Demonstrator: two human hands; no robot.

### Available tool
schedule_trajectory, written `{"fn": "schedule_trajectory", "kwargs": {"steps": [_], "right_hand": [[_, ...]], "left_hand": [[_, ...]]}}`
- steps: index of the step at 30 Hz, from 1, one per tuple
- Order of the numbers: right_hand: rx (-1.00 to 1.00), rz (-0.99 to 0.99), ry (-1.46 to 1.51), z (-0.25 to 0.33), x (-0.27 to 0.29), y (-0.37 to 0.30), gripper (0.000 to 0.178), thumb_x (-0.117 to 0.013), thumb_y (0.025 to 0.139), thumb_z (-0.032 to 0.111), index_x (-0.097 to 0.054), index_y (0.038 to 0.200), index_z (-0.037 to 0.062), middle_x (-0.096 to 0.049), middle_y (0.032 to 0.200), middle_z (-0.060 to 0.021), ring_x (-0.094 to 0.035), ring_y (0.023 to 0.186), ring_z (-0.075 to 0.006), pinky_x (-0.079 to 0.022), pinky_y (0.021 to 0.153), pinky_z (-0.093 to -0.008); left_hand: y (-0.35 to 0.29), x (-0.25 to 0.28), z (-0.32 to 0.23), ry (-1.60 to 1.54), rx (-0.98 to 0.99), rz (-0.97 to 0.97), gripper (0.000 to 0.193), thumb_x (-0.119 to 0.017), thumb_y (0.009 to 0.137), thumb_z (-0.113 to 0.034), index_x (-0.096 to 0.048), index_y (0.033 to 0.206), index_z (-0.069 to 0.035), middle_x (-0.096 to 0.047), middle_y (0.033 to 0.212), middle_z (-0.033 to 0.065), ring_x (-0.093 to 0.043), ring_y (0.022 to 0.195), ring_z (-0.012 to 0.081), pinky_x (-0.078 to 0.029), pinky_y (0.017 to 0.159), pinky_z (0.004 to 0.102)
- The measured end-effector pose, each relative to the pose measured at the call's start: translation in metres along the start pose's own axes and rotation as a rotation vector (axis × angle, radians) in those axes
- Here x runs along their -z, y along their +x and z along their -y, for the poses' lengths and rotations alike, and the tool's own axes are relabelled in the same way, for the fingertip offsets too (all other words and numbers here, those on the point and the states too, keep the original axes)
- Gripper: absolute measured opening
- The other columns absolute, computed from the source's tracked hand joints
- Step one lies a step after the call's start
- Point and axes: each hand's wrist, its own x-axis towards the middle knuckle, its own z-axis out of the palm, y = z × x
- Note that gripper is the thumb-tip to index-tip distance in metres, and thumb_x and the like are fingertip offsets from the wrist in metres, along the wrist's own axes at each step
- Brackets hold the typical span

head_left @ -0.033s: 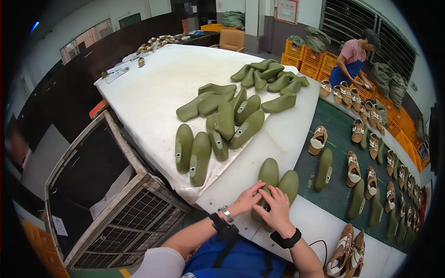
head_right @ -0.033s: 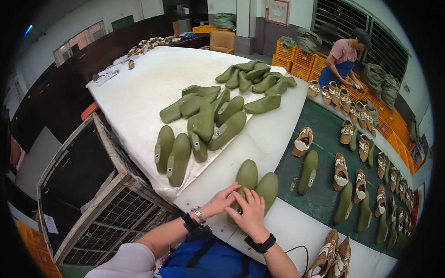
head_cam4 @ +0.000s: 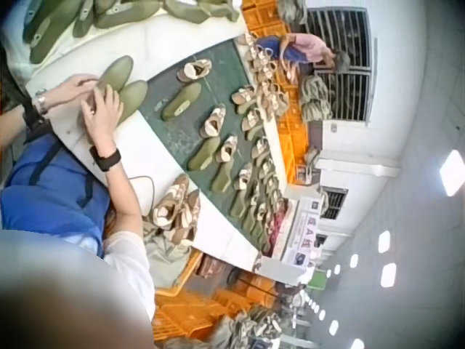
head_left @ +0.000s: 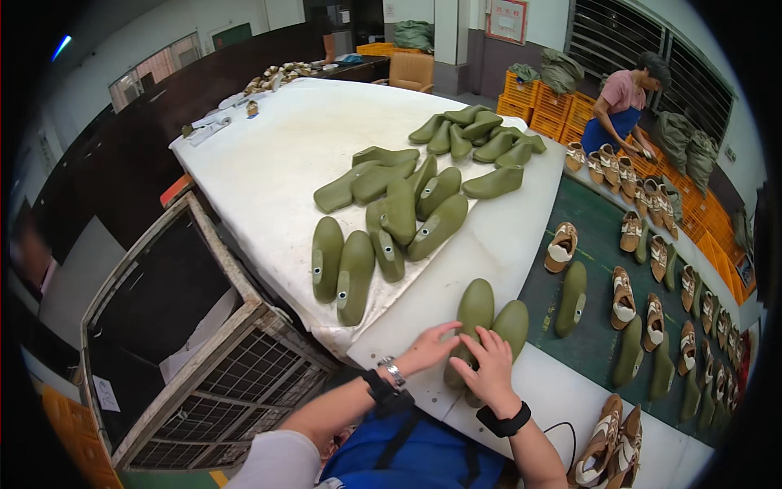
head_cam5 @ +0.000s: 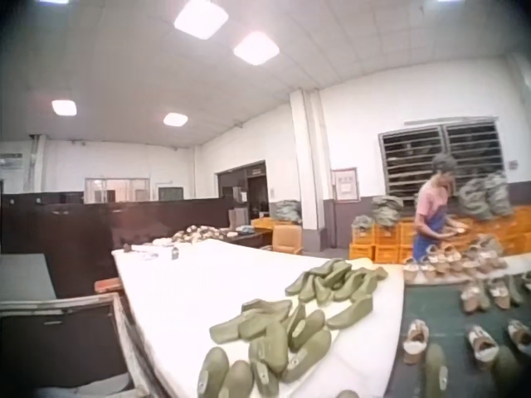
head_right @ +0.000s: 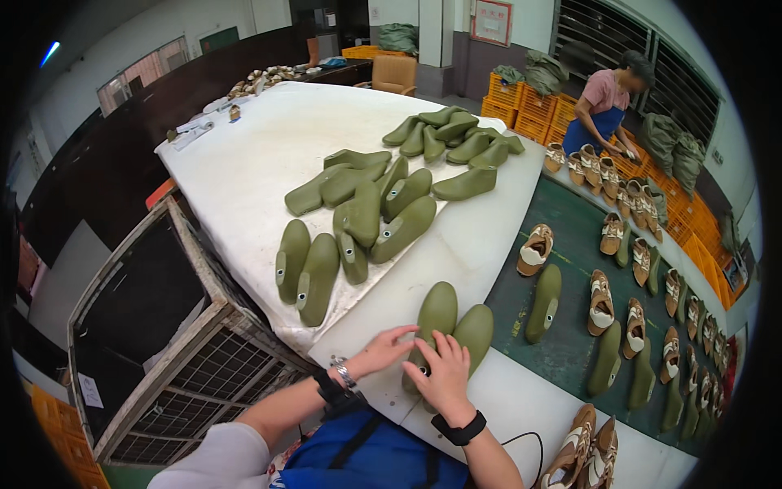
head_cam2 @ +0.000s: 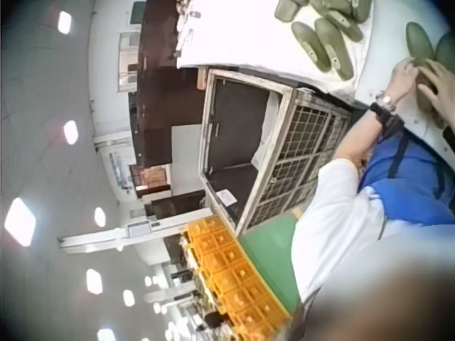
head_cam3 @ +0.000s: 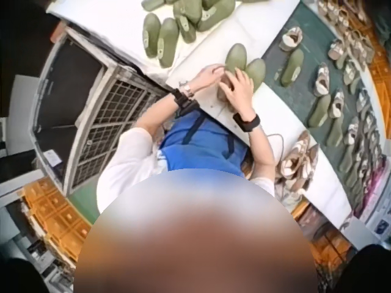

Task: The person inserts green shoe lasts into brown and white sneakers on a factory table. They repeatedly pick up a last, place it inside a shoe, and set the assembled unit on the table. A coworker across the table performs similar assembly actions.

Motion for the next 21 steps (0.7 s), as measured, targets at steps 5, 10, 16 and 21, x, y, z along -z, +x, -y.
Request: {"fn": "schedule_trajectory", "kwargs": {"steps": [5,10,16,21], "right_hand": [[0.006,-0.075,-0.111,-0.002,-0.004,-0.006,0.040,-0.071,0.075,0.034,-0.066,0.112,0.0183,-0.056,0.123,-0.0171,-0.048,0.116,-0.0349,-0.034,0.099,-0.0516],[0.018,-0.146,-0.156,-0.002,-0.014,-0.004,0.037,-0.071,0.075,0.031,-0.066,0.109,0.0170,-0.057,0.120,-0.0157,-0.052,0.111,-0.0342,-0.036,0.097,-0.0503],[-0.024,-0.130,-0.132,-0.007,-0.016,-0.005,0.038,-0.069,0.076,0.034,-0.066,0.112,0.0196,-0.057,0.121,-0.0158,-0.052,0.112,-0.0325,-0.034,0.099,-0.0546],[-0.015,-0.154,-0.140,-0.005,-0.025,0.000,0.036,-0.069,0.076,0.032,-0.066,0.109,0.0184,-0.058,0.122,-0.0161,-0.051,0.114,-0.0325,-0.034,0.099,-0.0564]], "left_hand": [[-0.006,0.132,-0.015,1.213,-0.309,-0.815,0.055,-0.074,0.073,-0.032,-0.056,0.121,-0.013,-0.032,0.147,0.0183,-0.018,0.140,0.0412,-0.024,0.108,0.0581],[0.006,0.222,-0.016,0.920,0.437,-0.719,0.086,-0.072,0.063,-0.055,-0.049,0.133,-0.010,-0.018,0.151,0.0272,-0.015,0.140,0.0450,-0.024,0.111,0.0515],[0.025,0.263,-0.021,0.874,0.499,-0.448,0.088,-0.071,0.060,-0.061,-0.058,0.124,-0.001,-0.033,0.140,0.0349,-0.040,0.128,0.0416,-0.040,0.103,0.0357],[0.007,0.244,-0.021,0.993,0.478,-0.428,0.085,-0.070,0.060,-0.062,-0.064,0.115,0.001,-0.053,0.121,0.0337,-0.051,0.114,0.0408,-0.045,0.097,0.0382]]}}
